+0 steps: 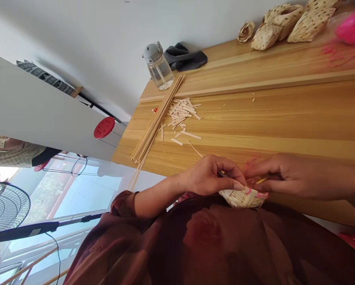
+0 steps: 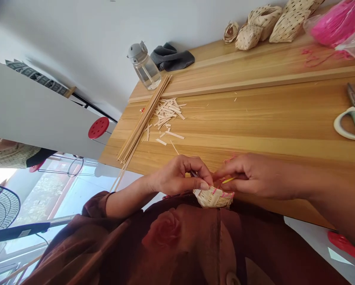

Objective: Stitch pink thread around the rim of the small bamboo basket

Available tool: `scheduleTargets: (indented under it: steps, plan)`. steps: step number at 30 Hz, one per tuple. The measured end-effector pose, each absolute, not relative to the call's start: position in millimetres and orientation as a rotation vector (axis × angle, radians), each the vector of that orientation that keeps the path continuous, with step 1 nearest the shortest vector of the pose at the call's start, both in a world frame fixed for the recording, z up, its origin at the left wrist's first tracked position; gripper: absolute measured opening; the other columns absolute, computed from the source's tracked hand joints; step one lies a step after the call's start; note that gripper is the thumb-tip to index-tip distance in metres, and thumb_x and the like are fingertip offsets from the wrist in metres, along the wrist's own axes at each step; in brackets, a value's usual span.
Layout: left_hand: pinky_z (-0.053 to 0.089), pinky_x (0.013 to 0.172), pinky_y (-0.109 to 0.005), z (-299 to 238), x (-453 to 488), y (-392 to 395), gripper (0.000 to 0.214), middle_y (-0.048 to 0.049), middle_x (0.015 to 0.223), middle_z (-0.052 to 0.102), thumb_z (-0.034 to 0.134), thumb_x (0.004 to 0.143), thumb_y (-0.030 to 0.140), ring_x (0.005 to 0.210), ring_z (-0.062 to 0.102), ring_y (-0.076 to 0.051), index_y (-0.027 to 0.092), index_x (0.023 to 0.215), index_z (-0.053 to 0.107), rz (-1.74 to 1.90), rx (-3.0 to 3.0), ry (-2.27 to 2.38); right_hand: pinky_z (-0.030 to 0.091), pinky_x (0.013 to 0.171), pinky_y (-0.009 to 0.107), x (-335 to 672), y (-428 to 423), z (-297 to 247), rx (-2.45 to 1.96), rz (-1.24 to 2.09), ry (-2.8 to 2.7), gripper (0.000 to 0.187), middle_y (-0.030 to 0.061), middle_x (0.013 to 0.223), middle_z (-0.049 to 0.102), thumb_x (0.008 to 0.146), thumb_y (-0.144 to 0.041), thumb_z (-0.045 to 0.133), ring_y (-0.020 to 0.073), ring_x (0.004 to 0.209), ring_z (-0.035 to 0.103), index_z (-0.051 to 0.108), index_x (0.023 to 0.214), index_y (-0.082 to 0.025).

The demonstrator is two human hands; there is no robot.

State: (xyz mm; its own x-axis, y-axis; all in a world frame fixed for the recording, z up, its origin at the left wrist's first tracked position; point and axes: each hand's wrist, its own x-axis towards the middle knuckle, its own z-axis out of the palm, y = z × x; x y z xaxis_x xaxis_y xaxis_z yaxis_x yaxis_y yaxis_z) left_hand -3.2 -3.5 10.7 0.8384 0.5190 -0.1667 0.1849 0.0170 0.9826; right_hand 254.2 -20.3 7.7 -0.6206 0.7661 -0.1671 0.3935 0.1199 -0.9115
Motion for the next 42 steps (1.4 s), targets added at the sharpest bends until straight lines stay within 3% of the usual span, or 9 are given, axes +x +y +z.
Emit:
scheduleTargets:
  steps: [3, 10, 16, 20, 26, 31, 36, 42]
  plan:
    - [0.057, 0.081, -0.025, 8, -3, -5, 0.013, -0.0060, 0.093, 0.078, 0.076, 0.091, 0.026, 0.084, 0.071, -0.014, 0.013, 0.088, 0.078, 0.277, 1.543, 0.557, 0.052, 0.075, 0.027, 246, -24, 0, -0.920, 1.881, -2.263, 0.036, 0.0004, 0.081, 0.069, 0.103, -0.038, 0.050, 0.0152, 0.078, 0.065, 0.077, 0.085, -0.023]
    - [0.056, 0.082, -0.024, 1, -3, -5, 0.019, -0.0051, 0.091, 0.077, 0.079, 0.090, 0.032, 0.083, 0.069, -0.013, 0.013, 0.090, 0.078, 0.307, 1.509, 0.558, 0.049, 0.068, 0.027, 244, -18, -3, -1.039, 2.019, -1.869, 0.044, 0.0014, 0.075, 0.062, 0.096, -0.059, 0.064, 0.0148, 0.071, 0.057, 0.064, 0.077, -0.019]
    - [0.050, 0.070, -0.020, 1, -1, -3, 0.030, -0.0006, 0.081, 0.071, 0.087, 0.082, 0.039, 0.071, 0.060, -0.008, 0.012, 0.088, 0.077, 0.250, 1.367, 0.592, 0.033, 0.050, 0.024, 226, -37, -22, -1.109, 1.750, -1.614, 0.057, -0.0031, 0.063, 0.043, 0.095, -0.065, 0.063, 0.0098, 0.056, 0.037, 0.041, 0.067, -0.021]
    - [0.049, 0.070, -0.019, -5, -2, -3, 0.028, -0.0014, 0.084, 0.072, 0.087, 0.081, 0.037, 0.073, 0.061, -0.008, 0.011, 0.089, 0.077, 0.238, 1.349, 0.587, 0.027, 0.046, 0.023, 217, -44, -35, -1.134, 1.697, -1.453, 0.059, -0.0039, 0.060, 0.040, 0.091, -0.068, 0.069, 0.0084, 0.053, 0.032, 0.042, 0.066, -0.021]
    - [0.053, 0.080, -0.023, -13, 0, -12, 0.023, -0.0053, 0.094, 0.078, 0.076, 0.092, 0.036, 0.085, 0.070, -0.013, 0.013, 0.092, 0.079, 0.449, 1.484, 0.592, 0.022, 0.041, 0.022, 201, -50, -26, -1.150, 1.837, -1.000, 0.066, -0.0051, 0.054, 0.038, 0.076, -0.072, 0.082, 0.0061, 0.047, 0.029, 0.043, 0.063, -0.021]
    - [0.055, 0.089, -0.026, -6, -5, -18, 0.021, -0.0082, 0.103, 0.082, 0.070, 0.098, 0.033, 0.095, 0.075, -0.016, 0.015, 0.100, 0.081, 0.549, 1.790, 0.564, 0.019, 0.038, 0.023, 200, -57, -25, -1.191, 1.926, -0.854, 0.062, -0.0058, 0.053, 0.038, 0.074, -0.068, 0.086, 0.0057, 0.043, 0.026, 0.046, 0.065, -0.022]
    - [0.058, 0.088, -0.028, -2, -10, -22, 0.024, -0.0109, 0.104, 0.082, 0.063, 0.101, 0.030, 0.095, 0.075, -0.017, 0.013, 0.106, 0.079, 0.559, 2.076, 0.509, 0.020, 0.038, 0.023, 201, -59, -24, -1.179, 1.949, -0.921, 0.064, -0.0059, 0.050, 0.039, 0.075, -0.073, 0.083, 0.0054, 0.042, 0.028, 0.046, 0.064, -0.021]
    - [0.062, 0.093, -0.030, -6, -13, -25, 0.023, -0.0067, 0.110, 0.081, 0.060, 0.102, 0.031, 0.100, 0.077, -0.019, 0.020, 0.111, 0.079, 0.537, 2.268, 0.506, 0.026, 0.041, 0.023, 201, -59, -19, -1.208, 1.896, -1.038, 0.065, -0.0051, 0.053, 0.043, 0.079, -0.074, 0.079, 0.0062, 0.045, 0.032, 0.045, 0.064, -0.021]
